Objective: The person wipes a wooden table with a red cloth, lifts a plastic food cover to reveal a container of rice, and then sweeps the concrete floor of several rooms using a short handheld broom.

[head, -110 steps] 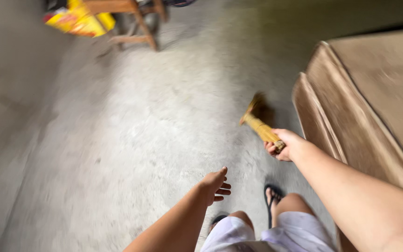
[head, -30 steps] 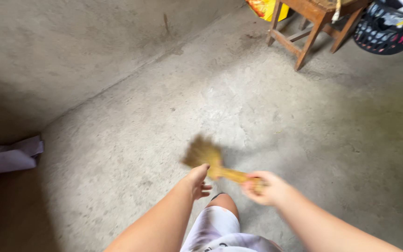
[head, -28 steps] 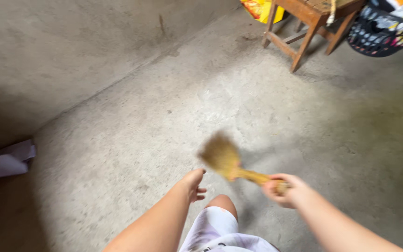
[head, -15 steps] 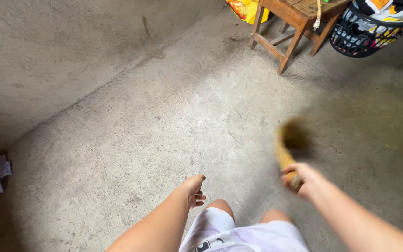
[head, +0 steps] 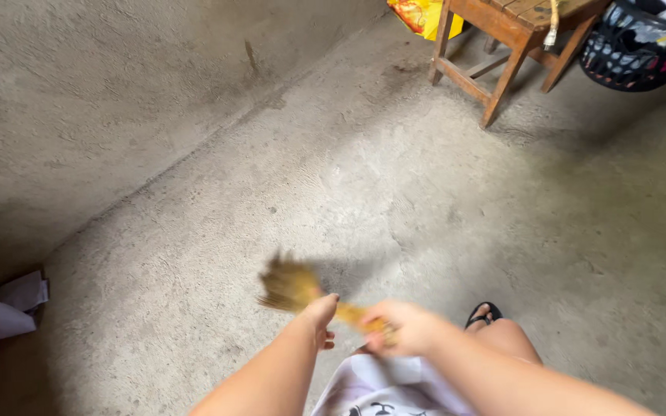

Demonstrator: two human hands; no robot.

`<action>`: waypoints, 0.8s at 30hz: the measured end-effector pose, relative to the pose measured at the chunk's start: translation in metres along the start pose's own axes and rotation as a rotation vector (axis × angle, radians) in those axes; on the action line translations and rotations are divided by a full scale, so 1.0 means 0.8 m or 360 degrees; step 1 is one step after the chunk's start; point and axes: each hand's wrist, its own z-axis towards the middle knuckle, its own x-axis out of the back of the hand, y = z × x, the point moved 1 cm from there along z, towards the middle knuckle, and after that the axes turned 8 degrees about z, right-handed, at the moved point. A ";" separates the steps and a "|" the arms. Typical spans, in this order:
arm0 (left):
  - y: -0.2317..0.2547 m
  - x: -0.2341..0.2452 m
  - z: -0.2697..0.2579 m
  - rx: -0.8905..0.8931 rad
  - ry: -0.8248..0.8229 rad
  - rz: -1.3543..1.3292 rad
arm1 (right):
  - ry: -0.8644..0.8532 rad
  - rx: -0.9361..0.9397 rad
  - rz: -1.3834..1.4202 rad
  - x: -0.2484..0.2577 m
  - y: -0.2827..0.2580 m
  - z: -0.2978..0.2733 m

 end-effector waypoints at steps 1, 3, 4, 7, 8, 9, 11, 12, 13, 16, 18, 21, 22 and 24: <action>0.002 -0.019 -0.001 -0.0041 0.0039 -0.0056 | 0.0054 0.0002 0.0041 0.040 -0.036 -0.014; 0.020 -0.046 -0.005 -0.0025 0.0006 -0.0031 | 0.0168 0.0040 0.0409 0.121 -0.105 -0.065; 0.039 -0.062 -0.008 -0.0024 -0.0015 -0.0009 | 0.0225 0.0079 0.0738 0.167 -0.130 -0.104; 0.089 -0.107 -0.019 -0.0049 -0.0031 0.0023 | 0.0415 0.0271 0.1141 0.282 -0.199 -0.174; 0.103 -0.122 -0.024 -0.0050 -0.0040 0.0032 | 0.0317 0.0316 0.1232 0.322 -0.219 -0.189; 0.123 -0.136 -0.029 -0.0055 -0.0060 0.0034 | 0.0371 0.0353 0.1306 0.359 -0.244 -0.204; 0.162 -0.166 -0.040 -0.0062 -0.0085 0.0035 | 0.0428 0.0394 0.1380 0.422 -0.293 -0.240; 0.185 -0.181 -0.044 -0.0092 -0.0071 0.0059 | 0.0641 0.0556 0.1275 0.446 -0.315 -0.262; 0.205 -0.192 -0.047 -0.0118 -0.0049 0.0078 | 0.0848 0.0709 0.1157 0.455 -0.333 -0.274; 0.256 -0.235 -0.054 -0.0173 -0.0067 0.0056 | 0.1022 0.0923 0.0767 0.438 -0.351 -0.305; 0.286 -0.268 -0.054 -0.0165 -0.0113 0.0076 | 0.0635 0.0868 0.0674 0.389 -0.336 -0.304; 0.331 -0.322 -0.046 -0.0123 -0.0215 0.0036 | 0.0432 0.0585 0.0639 0.290 -0.308 -0.297; 0.344 -0.341 -0.042 -0.0088 -0.0269 -0.0046 | 0.0564 0.0528 0.0581 0.259 -0.309 -0.291; 0.373 -0.370 -0.034 -0.0078 -0.0280 0.0003 | 0.0248 0.0371 0.0383 0.207 -0.323 -0.273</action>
